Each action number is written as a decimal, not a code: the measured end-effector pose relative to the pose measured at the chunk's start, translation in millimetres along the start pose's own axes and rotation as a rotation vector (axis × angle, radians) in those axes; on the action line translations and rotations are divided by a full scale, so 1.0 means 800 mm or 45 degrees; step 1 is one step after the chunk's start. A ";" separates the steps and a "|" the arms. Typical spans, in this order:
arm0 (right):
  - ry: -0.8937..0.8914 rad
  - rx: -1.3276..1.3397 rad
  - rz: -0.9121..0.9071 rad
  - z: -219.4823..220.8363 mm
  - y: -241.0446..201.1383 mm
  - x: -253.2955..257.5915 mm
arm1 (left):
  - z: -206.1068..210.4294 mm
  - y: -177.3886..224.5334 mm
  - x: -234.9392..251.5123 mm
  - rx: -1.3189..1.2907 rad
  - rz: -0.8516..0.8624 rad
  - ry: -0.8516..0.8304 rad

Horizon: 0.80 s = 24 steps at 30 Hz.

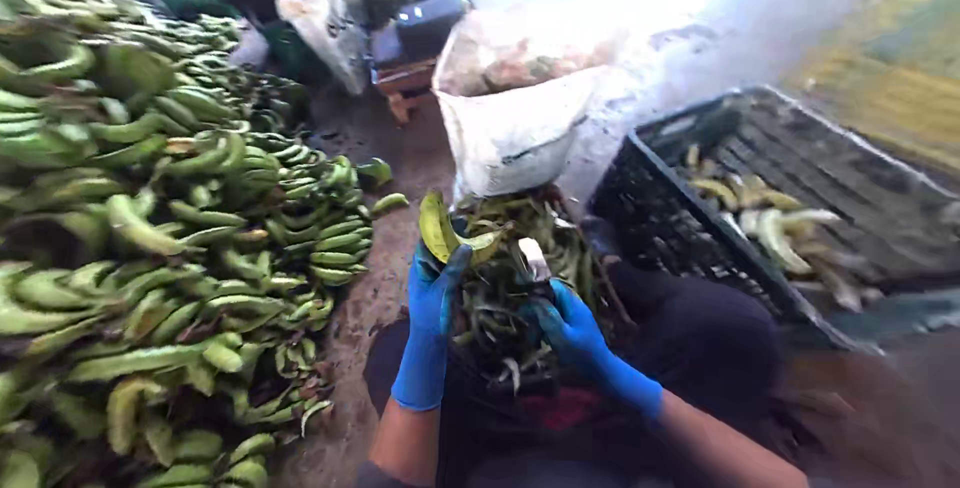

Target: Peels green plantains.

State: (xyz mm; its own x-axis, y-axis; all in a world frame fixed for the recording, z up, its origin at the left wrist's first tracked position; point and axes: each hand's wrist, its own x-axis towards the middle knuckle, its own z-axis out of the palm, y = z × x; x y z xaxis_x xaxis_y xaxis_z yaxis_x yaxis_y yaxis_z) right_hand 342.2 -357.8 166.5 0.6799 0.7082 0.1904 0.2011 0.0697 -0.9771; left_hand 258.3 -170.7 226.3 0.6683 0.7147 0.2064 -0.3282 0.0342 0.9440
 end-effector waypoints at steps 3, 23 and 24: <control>0.049 0.097 -0.619 -0.011 -0.059 0.022 | 0.014 -0.018 -0.016 0.094 0.072 -0.127; 0.171 -1.062 -0.691 -0.075 -0.022 0.169 | 0.044 -0.013 0.083 -0.375 -0.437 -0.345; 0.323 -1.113 -0.655 -0.080 -0.017 0.183 | 0.050 -0.016 0.075 -0.456 -0.522 -0.326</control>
State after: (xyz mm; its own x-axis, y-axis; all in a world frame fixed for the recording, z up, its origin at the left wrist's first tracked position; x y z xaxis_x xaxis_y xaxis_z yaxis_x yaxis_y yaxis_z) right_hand 484.5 -299.9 213.8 0.4754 0.5616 0.6772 0.8795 -0.2834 -0.3824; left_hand 329.3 -156.1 236.8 0.9130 0.4036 -0.0587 -0.1844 0.5368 0.8233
